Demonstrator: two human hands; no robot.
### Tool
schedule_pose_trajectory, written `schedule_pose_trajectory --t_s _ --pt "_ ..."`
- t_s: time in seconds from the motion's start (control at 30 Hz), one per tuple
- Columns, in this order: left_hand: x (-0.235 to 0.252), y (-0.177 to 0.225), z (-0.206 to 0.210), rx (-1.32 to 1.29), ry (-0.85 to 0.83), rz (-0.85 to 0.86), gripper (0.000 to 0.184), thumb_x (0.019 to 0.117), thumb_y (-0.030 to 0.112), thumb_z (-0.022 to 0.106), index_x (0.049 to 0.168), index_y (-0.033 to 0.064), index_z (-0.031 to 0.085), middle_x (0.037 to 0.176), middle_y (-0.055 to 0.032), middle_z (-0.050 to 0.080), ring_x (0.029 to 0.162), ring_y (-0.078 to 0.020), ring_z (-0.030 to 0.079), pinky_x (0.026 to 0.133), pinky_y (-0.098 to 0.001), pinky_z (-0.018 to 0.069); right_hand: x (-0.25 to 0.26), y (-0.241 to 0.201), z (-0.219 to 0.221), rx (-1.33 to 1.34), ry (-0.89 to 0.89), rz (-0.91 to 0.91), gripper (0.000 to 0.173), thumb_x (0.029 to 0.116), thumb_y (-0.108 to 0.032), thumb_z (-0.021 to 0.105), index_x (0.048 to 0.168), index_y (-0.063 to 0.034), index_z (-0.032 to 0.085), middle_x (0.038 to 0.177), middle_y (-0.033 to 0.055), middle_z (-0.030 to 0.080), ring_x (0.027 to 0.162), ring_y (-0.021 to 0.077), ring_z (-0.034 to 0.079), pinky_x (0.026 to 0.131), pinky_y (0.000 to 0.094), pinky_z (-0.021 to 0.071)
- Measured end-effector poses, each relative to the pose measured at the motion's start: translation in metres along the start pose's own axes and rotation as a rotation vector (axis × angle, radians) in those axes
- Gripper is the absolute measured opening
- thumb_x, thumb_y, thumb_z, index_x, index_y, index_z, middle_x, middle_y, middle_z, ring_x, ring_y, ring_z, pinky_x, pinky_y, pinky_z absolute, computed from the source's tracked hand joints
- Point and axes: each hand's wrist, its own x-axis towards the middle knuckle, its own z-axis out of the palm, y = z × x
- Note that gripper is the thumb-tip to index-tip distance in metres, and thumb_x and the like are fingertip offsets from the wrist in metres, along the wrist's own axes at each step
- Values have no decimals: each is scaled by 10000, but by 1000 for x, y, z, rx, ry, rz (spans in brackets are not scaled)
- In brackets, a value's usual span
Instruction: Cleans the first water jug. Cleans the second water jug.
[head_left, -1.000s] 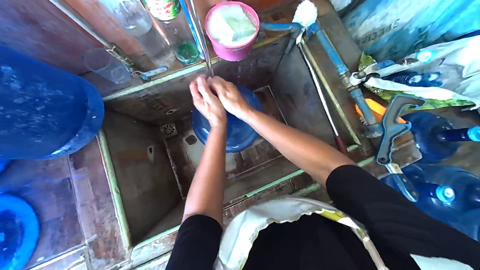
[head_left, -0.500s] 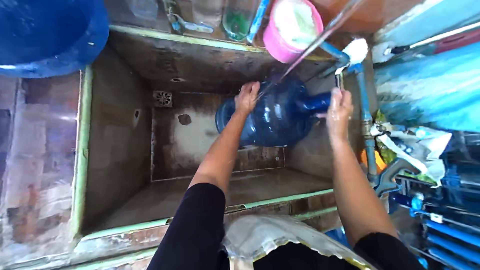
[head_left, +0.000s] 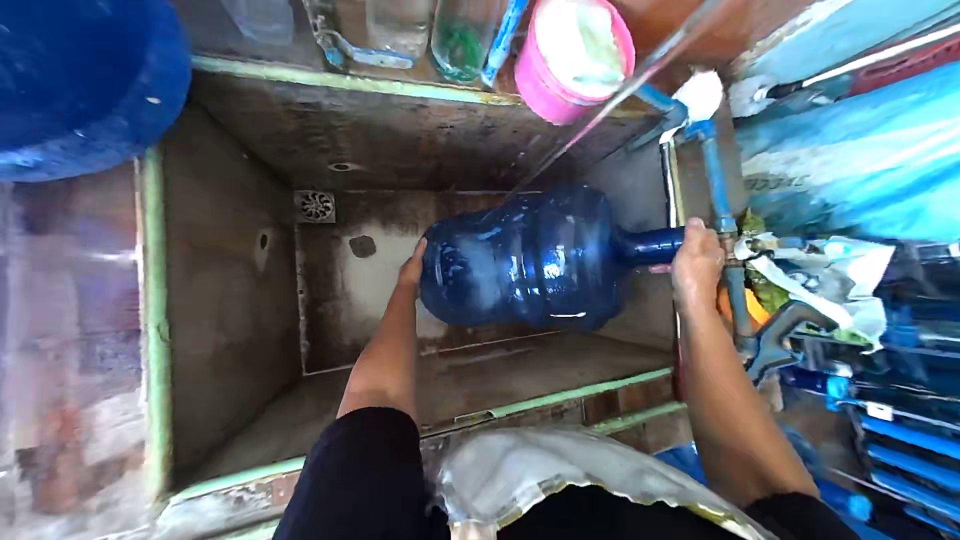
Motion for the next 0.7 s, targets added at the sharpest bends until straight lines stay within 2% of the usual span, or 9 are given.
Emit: schedule_pose_trajectory --t_s 0.07,0.17,0.27,0.33,0.4,0.47,0.53,0.63,0.7 --pt "-30 16 -23 41 -29 57 727 1037 632 408 1431 32 520 1359 -210 600 1227 -322 594 1027 -531 489 -4 -4 -2 53 6 -25 639 1122 -467 257 1340 63 539 1198 310 604 977 393 672 856 571 546" --pt "-68 44 -59 162 14 221 734 1006 632 488 1474 66 487 1363 -194 610 1230 -329 604 1020 -548 505 -8 11 4 271 -45 86 647 1118 -487 259 1398 27 534 1359 296 552 1132 397 632 923 581 530" --pt "-128 88 -79 238 80 397 652 1026 494 553 1503 65 438 1333 -210 616 1186 -305 628 1009 -515 522 -20 44 24 463 -136 202 645 1105 -508 320 1417 19 521 1398 288 540 1193 414 607 951 601 519" --pt "-175 114 -82 309 139 504 599 1012 412 622 1466 53 464 1256 -211 643 1088 -286 661 950 -495 549 -32 67 41 529 -236 299 617 1099 -497 375 1410 11 534 1365 279 565 1155 394 624 941 558 530" --pt "-222 135 -77 403 181 619 565 988 332 674 1426 32 481 1200 -195 653 1014 -242 673 910 -457 565 -45 85 58 602 -366 402 564 1106 -450 399 1429 -3 520 1360 265 570 1136 364 626 942 507 533" --pt "-269 153 -65 547 226 728 570 964 295 712 1406 9 494 1221 -208 641 1046 -245 659 939 -466 545 -59 92 64 640 -492 477 530 1118 -407 388 1443 -2 495 1344 258 570 1097 337 625 912 455 533" --pt "-307 166 -54 685 278 839 601 922 341 749 1378 14 533 1242 -220 639 1102 -286 649 974 -520 523 -63 95 64 670 -583 483 509 1123 -394 373 1432 -11 500 1318 238 584 1055 311 631 887 430 533" --pt "-360 173 -23 802 361 981 642 862 443 767 1334 52 576 1186 -186 664 1057 -293 669 926 -564 538 -62 98 56 723 -677 417 490 1120 -395 373 1393 -22 537 1233 198 621 984 265 626 847 425 531" --pt "-394 172 3 858 417 1063 661 847 479 773 1322 60 587 1186 -188 668 1070 -309 664 927 -596 520 -65 97 51 786 -673 347 450 1121 -376 361 1322 -32 570 1085 134 638 843 190 610 737 366 530"
